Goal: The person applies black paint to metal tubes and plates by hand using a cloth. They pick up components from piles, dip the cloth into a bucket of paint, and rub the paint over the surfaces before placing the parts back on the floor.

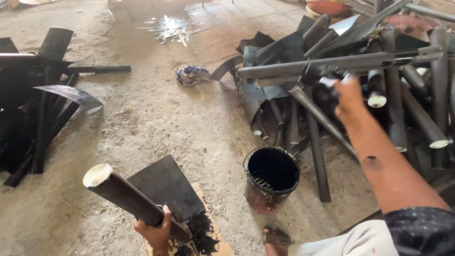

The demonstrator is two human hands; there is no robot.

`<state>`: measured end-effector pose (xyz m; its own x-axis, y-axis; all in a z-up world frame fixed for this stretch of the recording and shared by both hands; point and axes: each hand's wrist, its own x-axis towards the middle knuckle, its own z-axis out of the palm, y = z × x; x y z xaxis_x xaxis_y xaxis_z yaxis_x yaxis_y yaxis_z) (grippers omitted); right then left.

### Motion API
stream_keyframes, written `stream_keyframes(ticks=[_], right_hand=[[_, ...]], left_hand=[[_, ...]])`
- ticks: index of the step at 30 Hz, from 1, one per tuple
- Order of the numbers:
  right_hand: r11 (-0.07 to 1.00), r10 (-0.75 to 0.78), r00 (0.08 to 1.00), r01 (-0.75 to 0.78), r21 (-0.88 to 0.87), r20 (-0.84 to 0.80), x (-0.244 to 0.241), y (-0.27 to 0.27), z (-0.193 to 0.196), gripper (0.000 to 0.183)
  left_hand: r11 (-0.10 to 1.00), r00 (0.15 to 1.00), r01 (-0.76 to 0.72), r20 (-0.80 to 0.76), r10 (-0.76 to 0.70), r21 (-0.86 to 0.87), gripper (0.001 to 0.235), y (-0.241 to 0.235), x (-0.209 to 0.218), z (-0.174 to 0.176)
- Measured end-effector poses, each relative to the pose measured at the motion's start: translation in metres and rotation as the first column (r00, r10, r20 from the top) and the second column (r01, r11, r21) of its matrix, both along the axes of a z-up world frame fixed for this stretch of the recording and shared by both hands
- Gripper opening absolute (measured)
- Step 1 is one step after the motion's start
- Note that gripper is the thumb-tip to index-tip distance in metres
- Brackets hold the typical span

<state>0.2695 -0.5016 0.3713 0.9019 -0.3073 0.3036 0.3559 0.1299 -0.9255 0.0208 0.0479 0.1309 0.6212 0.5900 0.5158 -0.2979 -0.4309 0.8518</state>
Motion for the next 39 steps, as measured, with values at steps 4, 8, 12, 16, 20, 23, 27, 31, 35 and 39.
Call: stream_keyframes(ticks=[4, 8, 12, 16, 20, 23, 27, 31, 35, 39], right_hand=[[0.976, 0.203, 0.973, -0.191, 0.109, -0.114, 0.001, -0.008, -0.048, 0.025], [0.967, 0.246, 0.894, -0.255, 0.026, -0.374, -0.002, 0.006, -0.082, 0.027], [0.899, 0.275, 0.794, -0.413, -0.149, -0.542, 0.006, 0.007, -0.127, 0.035], [0.69, 0.172, 0.603, -0.638, -0.342, -0.779, 0.017, 0.01, -0.191, 0.036], [0.378, 0.146, 0.319, -0.893, -0.245, -0.936, 0.011, 0.035, -0.26, 0.059], [0.34, 0.07, 0.209, -0.924, -0.174, -0.975, -0.011, 0.065, -0.3, 0.067], [0.168, -0.052, 0.33, -0.928, -0.333, -0.943, -0.013, 0.108, -0.35, 0.057], [0.066, -0.145, 0.455, -0.881, -0.468, -0.878, 0.006, 0.103, -0.395, 0.047], [0.015, -0.156, 0.626, -0.772, -0.636, -0.764, -0.005, 0.102, -0.405, 0.041], [0.01, 0.002, 0.803, -0.595, -0.803, -0.595, -0.033, 0.105, -0.406, 0.038]], left_hand=[[0.935, 0.949, 0.306, 0.137, -0.284, -0.18, 0.024, 0.007, 0.004, 0.066], [0.968, 0.952, 0.215, 0.195, -0.237, 0.126, 0.046, 0.036, 0.031, 0.183], [0.972, 0.963, 0.232, 0.138, -0.233, 0.024, 0.019, 0.027, 0.038, 0.247], [0.984, 0.966, 0.175, 0.19, -0.178, 0.03, 0.015, 0.015, 0.013, 0.249], [0.971, 0.97, 0.035, 0.227, -0.09, 0.236, 0.018, -0.001, -0.017, 0.234], [0.976, 0.981, -0.006, 0.189, -0.037, 0.218, 0.02, -0.021, -0.037, 0.229], [0.976, 0.995, -0.049, 0.1, 0.028, 0.214, 0.022, -0.025, -0.057, 0.233], [0.998, 0.989, 0.067, -0.135, -0.064, 0.018, 0.02, -0.009, -0.076, 0.241], [0.989, 0.987, 0.126, -0.107, -0.118, 0.071, 0.029, -0.009, -0.072, 0.238], [0.985, 0.99, 0.102, 0.087, -0.115, 0.138, 0.031, -0.033, -0.059, 0.232]])
